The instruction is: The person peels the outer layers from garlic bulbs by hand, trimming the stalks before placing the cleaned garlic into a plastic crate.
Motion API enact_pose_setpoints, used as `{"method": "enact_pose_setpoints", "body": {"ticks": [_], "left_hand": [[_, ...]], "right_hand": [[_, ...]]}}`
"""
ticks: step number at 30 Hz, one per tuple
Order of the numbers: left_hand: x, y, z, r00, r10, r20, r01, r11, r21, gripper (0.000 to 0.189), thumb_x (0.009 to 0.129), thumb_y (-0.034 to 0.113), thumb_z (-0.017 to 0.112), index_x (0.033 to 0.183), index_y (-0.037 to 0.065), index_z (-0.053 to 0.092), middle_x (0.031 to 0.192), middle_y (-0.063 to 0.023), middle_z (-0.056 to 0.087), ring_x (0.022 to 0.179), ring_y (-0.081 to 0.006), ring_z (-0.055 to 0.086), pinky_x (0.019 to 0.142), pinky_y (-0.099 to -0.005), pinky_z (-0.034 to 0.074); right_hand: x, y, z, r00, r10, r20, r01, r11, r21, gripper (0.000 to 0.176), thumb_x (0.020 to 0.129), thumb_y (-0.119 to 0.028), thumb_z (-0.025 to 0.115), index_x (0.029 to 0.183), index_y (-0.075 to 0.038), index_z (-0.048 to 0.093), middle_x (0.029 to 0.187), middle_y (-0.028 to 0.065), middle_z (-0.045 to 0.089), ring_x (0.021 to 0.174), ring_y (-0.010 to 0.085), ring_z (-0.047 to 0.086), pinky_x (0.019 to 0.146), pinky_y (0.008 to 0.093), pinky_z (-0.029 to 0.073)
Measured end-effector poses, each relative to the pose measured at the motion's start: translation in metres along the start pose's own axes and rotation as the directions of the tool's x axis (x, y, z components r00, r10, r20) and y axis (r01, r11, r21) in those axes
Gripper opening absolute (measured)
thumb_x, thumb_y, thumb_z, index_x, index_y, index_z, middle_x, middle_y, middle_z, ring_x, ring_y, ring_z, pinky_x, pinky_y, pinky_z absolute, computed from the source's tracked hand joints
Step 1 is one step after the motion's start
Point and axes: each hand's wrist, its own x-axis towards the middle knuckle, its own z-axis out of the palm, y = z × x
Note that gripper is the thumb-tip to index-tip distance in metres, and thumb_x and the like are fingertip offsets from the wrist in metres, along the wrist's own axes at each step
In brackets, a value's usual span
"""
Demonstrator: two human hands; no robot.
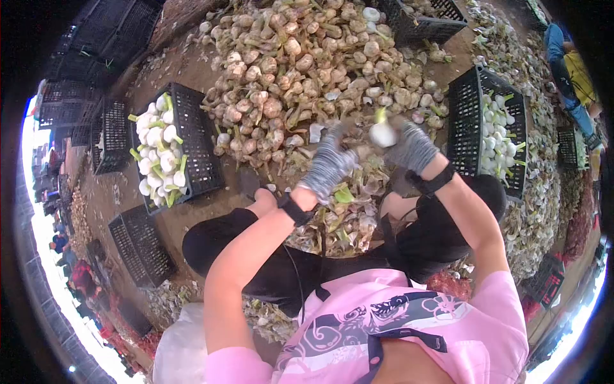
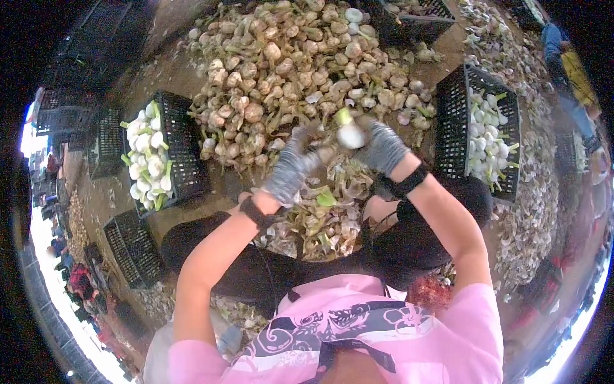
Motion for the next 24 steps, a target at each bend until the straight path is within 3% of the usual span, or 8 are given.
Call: {"method": "enact_pose_setpoints", "body": {"ticks": [1, 5, 7, 8, 13, 15, 19, 24], "left_hand": [[0.002, -0.016, -0.002, 0.999, -0.039, 0.007, 0.038, 0.99, 0.139, 0.056, 0.072, 0.015, 0.068, 0.12, 0.003, 0.042, 0.112, -0.0082, 0.05, 0.099, -0.0168, 0.049, 0.081, -0.0286, 0.043], [0.02, -0.09, -0.046, 0.99, -0.13, -0.051, 0.14, 0.896, 0.421, 0.053, 0.069, 0.016, 0.067, 0.116, 0.001, 0.046, 0.105, -0.0107, 0.055, 0.095, -0.0211, 0.052, 0.083, -0.0301, 0.042], [0.037, -0.115, -0.087, 0.982, -0.02, -0.187, 0.142, 0.73, 0.668, 0.052, 0.069, 0.02, 0.065, 0.114, 0.001, 0.047, 0.104, -0.0155, 0.056, 0.097, -0.0272, 0.053, 0.086, -0.0335, 0.041], [0.044, -0.119, -0.105, 0.971, 0.038, -0.235, 0.169, 0.587, 0.791, 0.053, 0.069, 0.022, 0.064, 0.113, 0.001, 0.047, 0.105, -0.0183, 0.055, 0.098, -0.0305, 0.052, 0.088, -0.0353, 0.04], [0.078, -0.11, -0.159, 0.735, 0.332, -0.591, 0.405, 0.484, 0.776, 0.057, 0.067, 0.022, 0.065, 0.117, 0.005, 0.046, 0.109, -0.0249, 0.052, 0.101, -0.0376, 0.049, 0.09, -0.0391, 0.037], [0.105, -0.107, -0.184, 0.716, 0.502, -0.485, 0.367, 0.321, 0.873, 0.061, 0.068, 0.021, 0.064, 0.123, 0.006, 0.041, 0.112, -0.0253, 0.049, 0.1, -0.0364, 0.05, 0.088, -0.0401, 0.039], [0.146, -0.072, -0.198, 0.897, 0.101, -0.43, 0.429, 0.031, 0.903, 0.046, 0.069, 0.019, 0.063, 0.114, 0.012, 0.052, 0.105, -0.0181, 0.056, 0.096, -0.0343, 0.054, 0.081, -0.0416, 0.044], [0.157, -0.077, -0.212, 0.927, 0.136, -0.35, 0.345, 0.059, 0.937, 0.046, 0.073, 0.027, 0.064, 0.112, 0.007, 0.052, 0.11, -0.0198, 0.054, 0.102, -0.0341, 0.051, 0.084, -0.0412, 0.042]], "right_hand": [[0.005, -0.001, -0.015, 0.884, 0.444, -0.148, -0.252, 0.718, 0.649, 0.03, 0.082, -0.023, 0.056, 0.105, -0.004, 0.05, 0.093, 0.011, 0.058, 0.082, 0.0253, 0.058, 0.072, 0.0388, 0.051], [0.001, 0.002, -0.149, 0.898, 0.044, -0.438, 0.191, 0.858, 0.477, 0.036, 0.08, -0.031, 0.057, 0.1, -0.002, 0.051, 0.09, 0.0133, 0.058, 0.08, 0.0271, 0.058, 0.07, 0.0389, 0.051], [-0.003, -0.014, -0.206, 0.621, 0.096, -0.778, 0.493, 0.725, 0.482, 0.039, 0.081, -0.037, 0.053, 0.097, -0.002, 0.052, 0.089, 0.0154, 0.058, 0.079, 0.0286, 0.058, 0.07, 0.0385, 0.052], [-0.015, -0.017, -0.239, 0.675, 0.03, -0.737, 0.58, 0.596, 0.555, 0.039, 0.082, -0.038, 0.05, 0.097, -0.002, 0.053, 0.09, 0.0155, 0.059, 0.079, 0.0287, 0.058, 0.07, 0.0378, 0.052], [-0.026, -0.05, -0.212, 0.601, -0.022, -0.799, 0.603, 0.669, 0.435, 0.031, 0.085, -0.029, 0.045, 0.093, 0.0, 0.054, 0.087, 0.0151, 0.059, 0.078, 0.025, 0.059, 0.062, 0.0316, 0.051], [-0.019, -0.054, -0.175, 0.96, -0.222, -0.169, 0.275, 0.641, 0.716, 0.021, 0.087, -0.021, 0.047, 0.092, -0.002, 0.054, 0.078, 0.009, 0.058, 0.071, 0.018, 0.058, 0.053, 0.0256, 0.047], [-0.017, -0.068, -0.037, 0.878, -0.032, -0.477, 0.201, 0.93, 0.307, 0.018, 0.087, -0.019, 0.049, 0.093, -0.003, 0.055, 0.073, 0.0024, 0.056, 0.059, 0.0094, 0.05, 0.045, 0.0167, 0.039], [-0.028, -0.037, 0.01, 0.974, 0.225, 0.004, -0.219, 0.944, 0.245, 0.026, 0.086, -0.024, 0.051, 0.096, -0.001, 0.056, 0.076, 0.0016, 0.059, 0.059, 0.0075, 0.053, 0.047, 0.0191, 0.043]]}}
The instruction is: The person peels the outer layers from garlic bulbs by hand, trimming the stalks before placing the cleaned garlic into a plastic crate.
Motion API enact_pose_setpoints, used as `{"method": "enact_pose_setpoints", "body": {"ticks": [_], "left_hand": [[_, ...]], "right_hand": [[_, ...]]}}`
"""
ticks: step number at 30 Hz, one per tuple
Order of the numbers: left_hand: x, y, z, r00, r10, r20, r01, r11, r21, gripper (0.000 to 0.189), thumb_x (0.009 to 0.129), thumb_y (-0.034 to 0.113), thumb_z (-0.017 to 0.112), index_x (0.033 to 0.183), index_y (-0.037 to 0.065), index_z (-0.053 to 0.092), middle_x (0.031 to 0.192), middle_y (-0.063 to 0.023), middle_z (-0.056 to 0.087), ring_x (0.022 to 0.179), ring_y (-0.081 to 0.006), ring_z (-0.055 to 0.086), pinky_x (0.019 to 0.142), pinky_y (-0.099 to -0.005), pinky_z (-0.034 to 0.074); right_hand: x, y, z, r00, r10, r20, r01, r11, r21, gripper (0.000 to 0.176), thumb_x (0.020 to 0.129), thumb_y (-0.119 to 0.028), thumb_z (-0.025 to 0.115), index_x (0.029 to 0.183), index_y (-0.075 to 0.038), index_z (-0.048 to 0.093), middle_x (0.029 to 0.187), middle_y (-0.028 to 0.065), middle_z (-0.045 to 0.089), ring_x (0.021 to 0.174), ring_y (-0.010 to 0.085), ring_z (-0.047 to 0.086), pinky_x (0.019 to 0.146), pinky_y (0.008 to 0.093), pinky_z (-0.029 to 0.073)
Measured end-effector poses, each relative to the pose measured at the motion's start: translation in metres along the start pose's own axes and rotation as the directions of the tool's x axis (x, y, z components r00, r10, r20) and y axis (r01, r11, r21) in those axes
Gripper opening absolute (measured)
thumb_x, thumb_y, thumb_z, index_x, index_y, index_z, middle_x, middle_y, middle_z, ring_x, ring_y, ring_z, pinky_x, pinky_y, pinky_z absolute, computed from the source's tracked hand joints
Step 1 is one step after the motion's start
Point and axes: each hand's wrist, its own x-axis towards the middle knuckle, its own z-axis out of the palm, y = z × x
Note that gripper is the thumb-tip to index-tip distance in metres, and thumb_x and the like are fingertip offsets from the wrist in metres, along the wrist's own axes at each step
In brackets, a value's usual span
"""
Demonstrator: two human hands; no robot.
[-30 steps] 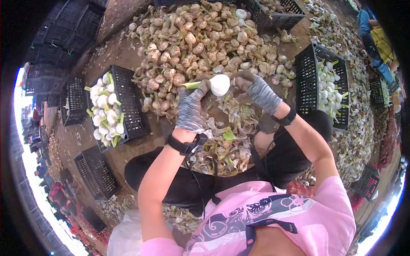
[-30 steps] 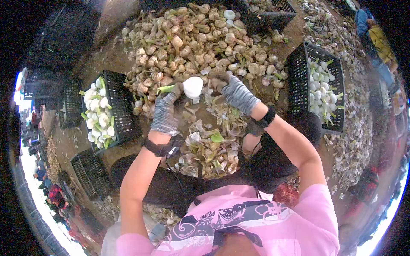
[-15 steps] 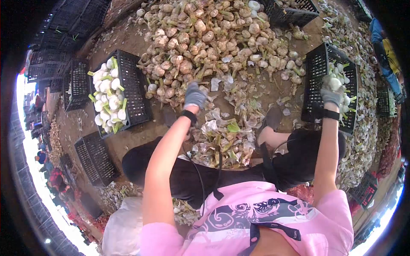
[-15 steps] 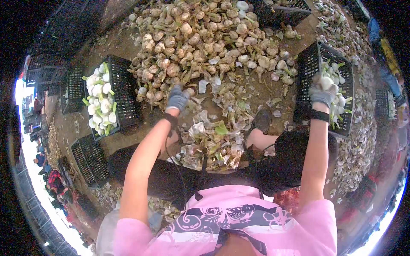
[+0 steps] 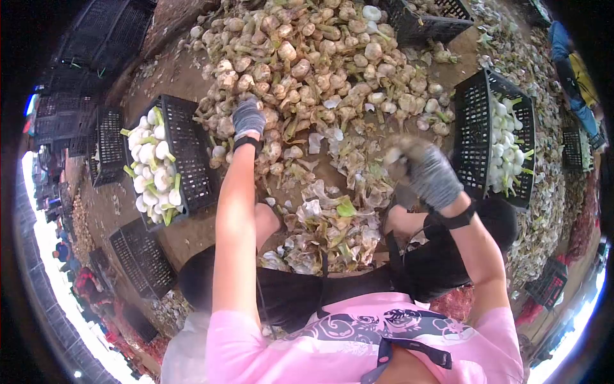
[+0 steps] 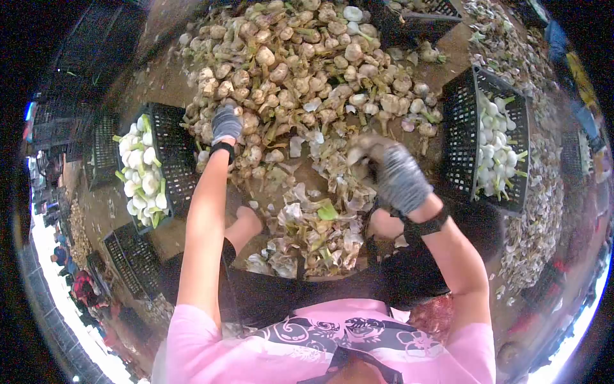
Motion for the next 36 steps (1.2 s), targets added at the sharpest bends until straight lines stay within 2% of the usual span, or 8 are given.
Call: {"method": "enact_pose_setpoints", "body": {"ticks": [4, 7, 8, 11, 17, 19, 27, 36], "left_hand": [[-0.036, 0.042, -0.015, 0.903, -0.255, -0.347, -0.094, 0.67, -0.737, 0.031, 0.077, 0.025, 0.063, 0.094, 0.0, 0.055, 0.088, -0.0112, 0.061, 0.08, -0.02, 0.06, 0.072, -0.0358, 0.048], [-0.09, 0.104, -0.069, 0.978, -0.052, 0.201, 0.199, -0.049, -0.979, 0.02, 0.084, 0.025, 0.056, 0.093, 0.008, 0.057, 0.072, -0.0038, 0.061, 0.053, -0.0101, 0.058, 0.042, -0.0188, 0.046], [-0.111, 0.127, -0.083, 0.956, 0.021, 0.293, 0.261, -0.515, -0.816, 0.025, 0.084, 0.032, 0.056, 0.09, 0.009, 0.059, 0.068, -0.0035, 0.061, 0.05, -0.0106, 0.058, 0.038, -0.0191, 0.044], [-0.164, 0.16, -0.109, 0.918, 0.257, 0.303, 0.374, -0.297, -0.879, 0.046, 0.081, 0.039, 0.058, 0.115, 0.009, 0.05, 0.101, -0.0018, 0.056, 0.081, -0.0113, 0.055, 0.058, -0.0239, 0.048], [-0.217, 0.164, -0.149, 0.933, 0.358, -0.018, 0.076, -0.247, -0.966, 0.048, 0.08, 0.016, 0.061, 0.123, 0.006, 0.042, 0.108, -0.0051, 0.053, 0.094, -0.0134, 0.053, 0.081, -0.0253, 0.046], [-0.219, 0.16, -0.145, 0.908, 0.348, -0.234, -0.251, 0.003, -0.968, 0.056, 0.074, 0.005, 0.065, 0.125, 0.005, 0.04, 0.115, -0.0073, 0.049, 0.103, -0.0152, 0.05, 0.088, -0.0282, 0.042], [-0.225, 0.154, -0.139, 0.917, 0.318, -0.241, -0.275, 0.068, -0.959, 0.06, 0.07, 0.003, 0.069, 0.123, 0.005, 0.041, 0.119, -0.0067, 0.047, 0.108, -0.0177, 0.047, 0.093, -0.0308, 0.039], [-0.223, 0.146, -0.145, 0.926, 0.297, -0.232, -0.251, 0.028, -0.968, 0.055, 0.073, 0.003, 0.067, 0.122, 0.003, 0.042, 0.113, -0.0079, 0.05, 0.1, -0.0154, 0.052, 0.086, -0.0279, 0.045]], "right_hand": [[0.004, 0.021, 0.022, 0.995, -0.003, 0.1, 0.039, 0.93, -0.364, 0.029, 0.081, -0.018, 0.061, 0.103, -0.001, 0.053, 0.079, 0.0037, 0.06, 0.059, 0.011, 0.057, 0.05, 0.021, 0.046], [0.026, 0.056, 0.017, 0.98, -0.172, 0.1, 0.195, 0.933, -0.304, 0.045, 0.077, -0.018, 0.066, 0.114, -0.003, 0.046, 0.088, 0.0068, 0.06, 0.072, 0.0145, 0.058, 0.061, 0.023, 0.048], [0.029, 0.042, 0.022, 0.976, -0.208, 0.061, 0.148, 0.436, -0.887, 0.056, 0.074, -0.017, 0.069, 0.12, -0.003, 0.039, 0.096, 0.0095, 0.058, 0.086, 0.0176, 0.056, 0.073, 0.026, 0.046], [0.032, 0.038, 0.027, 0.718, -0.674, 0.176, 0.565, 0.416, -0.713, 0.054, 0.074, -0.017, 0.069, 0.118, -0.002, 0.04, 0.095, 0.0101, 0.058, 0.089, 0.0188, 0.053, 0.078, 0.0284, 0.044], [0.004, 0.024, 0.026, 0.795, -0.606, 0.023, 0.542, 0.694, -0.474, 0.026, 0.083, -0.017, 0.058, 0.102, 0.001, 0.052, 0.1, 0.0095, 0.055, 0.085, 0.0154, 0.052, 0.072, 0.0286, 0.044], [0.012, 0.038, 0.012, 0.451, -0.809, 0.377, 0.52, -0.106, -0.848, 0.026, 0.082, -0.016, 0.058, 0.103, -0.001, 0.052, 0.096, 0.0109, 0.055, 0.082, 0.0201, 0.053, 0.071, 0.0299, 0.044], [-0.019, 0.005, 0.048, 0.933, -0.359, 0.005, 0.355, 0.918, -0.177, 0.025, 0.084, -0.019, 0.057, 0.097, 0.003, 0.054, 0.088, 0.0042, 0.058, 0.078, 0.0101, 0.054, 0.067, 0.025, 0.045], [-0.002, 0.003, 0.03, 0.918, -0.356, 0.172, 0.395, 0.846, -0.357, 0.025, 0.084, -0.02, 0.058, 0.097, 0.001, 0.059, 0.088, 0.0041, 0.061, 0.079, 0.0071, 0.053, 0.072, 0.0234, 0.045]]}}
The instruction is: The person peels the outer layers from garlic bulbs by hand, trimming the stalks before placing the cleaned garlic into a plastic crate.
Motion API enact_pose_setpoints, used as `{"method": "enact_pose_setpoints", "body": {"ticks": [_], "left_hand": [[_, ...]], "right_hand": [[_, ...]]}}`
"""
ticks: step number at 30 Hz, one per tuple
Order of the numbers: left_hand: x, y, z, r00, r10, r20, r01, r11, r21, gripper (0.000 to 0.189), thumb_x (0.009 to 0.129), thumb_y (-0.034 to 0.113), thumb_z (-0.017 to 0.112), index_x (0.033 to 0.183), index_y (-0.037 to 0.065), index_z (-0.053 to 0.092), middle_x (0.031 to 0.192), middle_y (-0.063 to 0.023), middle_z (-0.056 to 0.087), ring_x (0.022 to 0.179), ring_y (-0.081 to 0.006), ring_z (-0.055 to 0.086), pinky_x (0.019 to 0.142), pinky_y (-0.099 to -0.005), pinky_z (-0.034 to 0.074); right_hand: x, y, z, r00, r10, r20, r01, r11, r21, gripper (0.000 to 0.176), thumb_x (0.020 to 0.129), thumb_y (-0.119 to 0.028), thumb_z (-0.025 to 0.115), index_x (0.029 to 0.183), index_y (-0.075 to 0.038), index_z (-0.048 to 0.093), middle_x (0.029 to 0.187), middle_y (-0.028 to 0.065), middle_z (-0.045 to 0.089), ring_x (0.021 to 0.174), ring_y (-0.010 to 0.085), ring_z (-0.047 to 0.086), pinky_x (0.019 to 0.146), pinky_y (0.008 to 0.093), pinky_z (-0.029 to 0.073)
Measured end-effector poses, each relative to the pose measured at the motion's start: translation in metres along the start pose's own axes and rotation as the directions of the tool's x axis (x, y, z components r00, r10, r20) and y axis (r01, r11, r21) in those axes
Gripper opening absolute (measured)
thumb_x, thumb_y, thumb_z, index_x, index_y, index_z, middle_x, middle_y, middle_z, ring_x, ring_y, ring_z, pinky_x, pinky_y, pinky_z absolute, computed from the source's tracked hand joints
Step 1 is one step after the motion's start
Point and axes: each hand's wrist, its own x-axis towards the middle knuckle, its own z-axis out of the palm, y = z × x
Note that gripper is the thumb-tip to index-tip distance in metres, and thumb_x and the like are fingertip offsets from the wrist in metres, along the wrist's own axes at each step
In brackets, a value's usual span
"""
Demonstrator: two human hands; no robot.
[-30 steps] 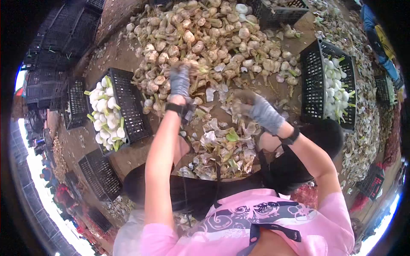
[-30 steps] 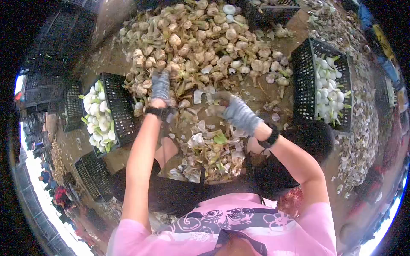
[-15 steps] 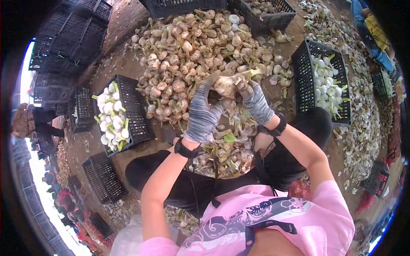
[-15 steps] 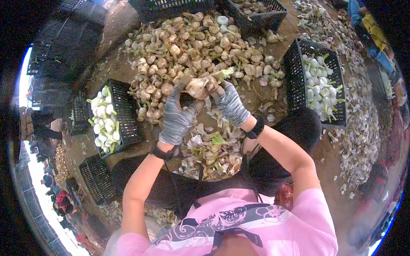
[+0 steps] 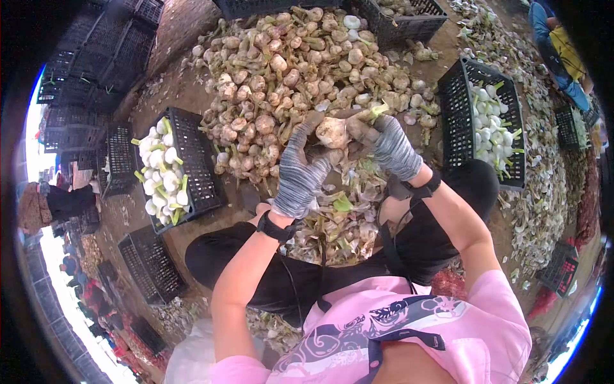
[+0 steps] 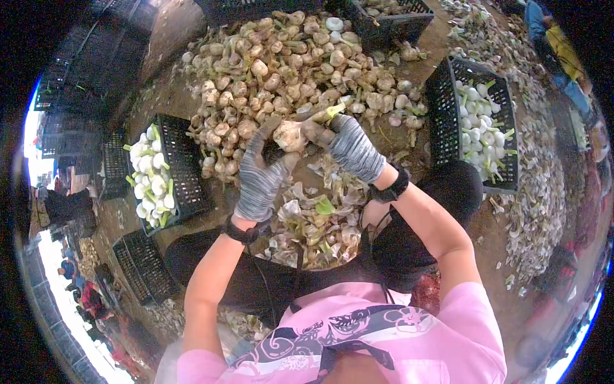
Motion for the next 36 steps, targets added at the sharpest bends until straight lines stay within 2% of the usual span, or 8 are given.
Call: {"method": "enact_pose_setpoints", "body": {"ticks": [9, 11, 17, 19, 29, 32, 35, 36], "left_hand": [[0.005, -0.022, -0.015, 0.926, -0.378, 0.016, 0.339, 0.809, -0.481, 0.043, 0.089, 0.042, 0.041, 0.106, 0.005, 0.054, 0.098, -0.005, 0.059, 0.086, -0.0134, 0.057, 0.076, -0.0282, 0.048], [0.011, -0.028, -0.015, 0.728, -0.669, -0.15, 0.544, 0.698, -0.466, 0.041, 0.09, 0.041, 0.038, 0.102, 0.006, 0.056, 0.088, -0.0039, 0.06, 0.076, -0.0124, 0.058, 0.067, -0.0252, 0.049], [0.002, -0.028, -0.003, 0.926, -0.377, 0.008, 0.359, 0.873, -0.331, 0.049, 0.084, 0.045, 0.051, 0.111, 0.004, 0.05, 0.102, -0.0065, 0.057, 0.09, -0.0143, 0.056, 0.079, -0.027, 0.047], [-0.001, -0.021, 0.008, 0.964, 0.263, -0.046, -0.209, 0.851, 0.482, 0.065, 0.072, 0.022, 0.07, 0.124, 0.0, 0.037, 0.113, -0.0131, 0.048, 0.098, -0.018, 0.05, 0.082, -0.0291, 0.044], [0.002, -0.022, -0.003, 0.97, 0.202, 0.134, -0.241, 0.751, 0.615, 0.072, 0.071, 0.021, 0.07, 0.129, 0.001, 0.032, 0.114, -0.0172, 0.048, 0.102, -0.0282, 0.049, 0.092, -0.0341, 0.038], [0.0, -0.022, -0.004, 0.957, 0.239, 0.162, -0.279, 0.622, 0.732, 0.069, 0.074, 0.027, 0.067, 0.128, 0.0, 0.033, 0.112, -0.016, 0.049, 0.102, -0.0247, 0.05, 0.088, -0.0343, 0.039], [0.001, -0.032, -0.001, 0.949, 0.309, 0.054, -0.282, 0.766, 0.578, 0.068, 0.073, 0.033, 0.066, 0.126, 0.002, 0.036, 0.103, -0.0189, 0.051, 0.084, -0.0306, 0.054, 0.075, -0.0358, 0.044], [0.004, -0.031, -0.003, 0.95, 0.307, 0.057, -0.283, 0.765, 0.579, 0.068, 0.073, 0.033, 0.066, 0.126, 0.002, 0.036, 0.103, -0.0189, 0.051, 0.084, -0.0306, 0.054, 0.075, -0.0358, 0.044]], "right_hand": [[-0.006, -0.006, 0.011, 0.967, -0.142, 0.213, 0.235, 0.825, -0.515, 0.03, 0.075, -0.015, 0.064, 0.103, -0.005, 0.059, 0.096, 0.0137, 0.061, 0.084, 0.0246, 0.059, 0.077, 0.029, 0.046], [-0.01, -0.003, 0.019, 0.929, -0.267, 0.257, 0.363, 0.794, -0.488, 0.031, 0.074, -0.014, 0.063, 0.103, -0.007, 0.059, 0.091, 0.0133, 0.062, 0.08, 0.0276, 0.06, 0.074, 0.0297, 0.047], [0.0, 0.014, 0.005, 1.0, 0.004, -0.021, -0.009, 0.975, -0.22, 0.022, 0.073, -0.007, 0.058, 0.093, 0.0, 0.062, 0.079, 0.0131, 0.063, 0.074, 0.0213, 0.061, 0.067, 0.0288, 0.048], [-0.002, 0.017, 0.004, 0.995, 0.016, -0.096, -0.032, 0.985, -0.168, 0.019, 0.075, -0.006, 0.056, 0.092, 0.002, 0.062, 0.075, 0.0104, 0.063, 0.071, 0.0171, 0.06, 0.064, 0.028, 0.048], [-0.002, 0.02, 0.004, 0.961, 0.27, -0.064, -0.242, 0.929, 0.28, 0.013, 0.081, -0.011, 0.052, 0.081, 0.001, 0.059, 0.07, 0.0062, 0.06, 0.057, 0.013, 0.058, 0.047, 0.0264, 0.049], [-0.001, 0.021, 0.001, 0.806, 0.574, 0.147, -0.482, 0.49, 0.726, 0.011, 0.081, -0.012, 0.051, 0.079, -0.002, 0.056, 0.064, 0.0055, 0.055, 0.055, 0.0132, 0.055, 0.045, 0.0249, 0.047], [-0.004, 0.015, 0.003, 0.88, 0.455, 0.132, -0.462, 0.761, 0.456, 0.014, 0.081, -0.013, 0.052, 0.077, -0.001, 0.057, 0.066, 0.0064, 0.057, 0.059, 0.0112, 0.055, 0.046, 0.0233, 0.046], [-0.006, 0.022, 0.008, 0.97, -0.215, 0.117, 0.222, 0.974, -0.051, 0.014, 0.078, -0.011, 0.055, 0.077, 0.002, 0.058, 0.069, 0.0061, 0.059, 0.062, 0.0113, 0.055, 0.053, 0.0234, 0.045]]}}
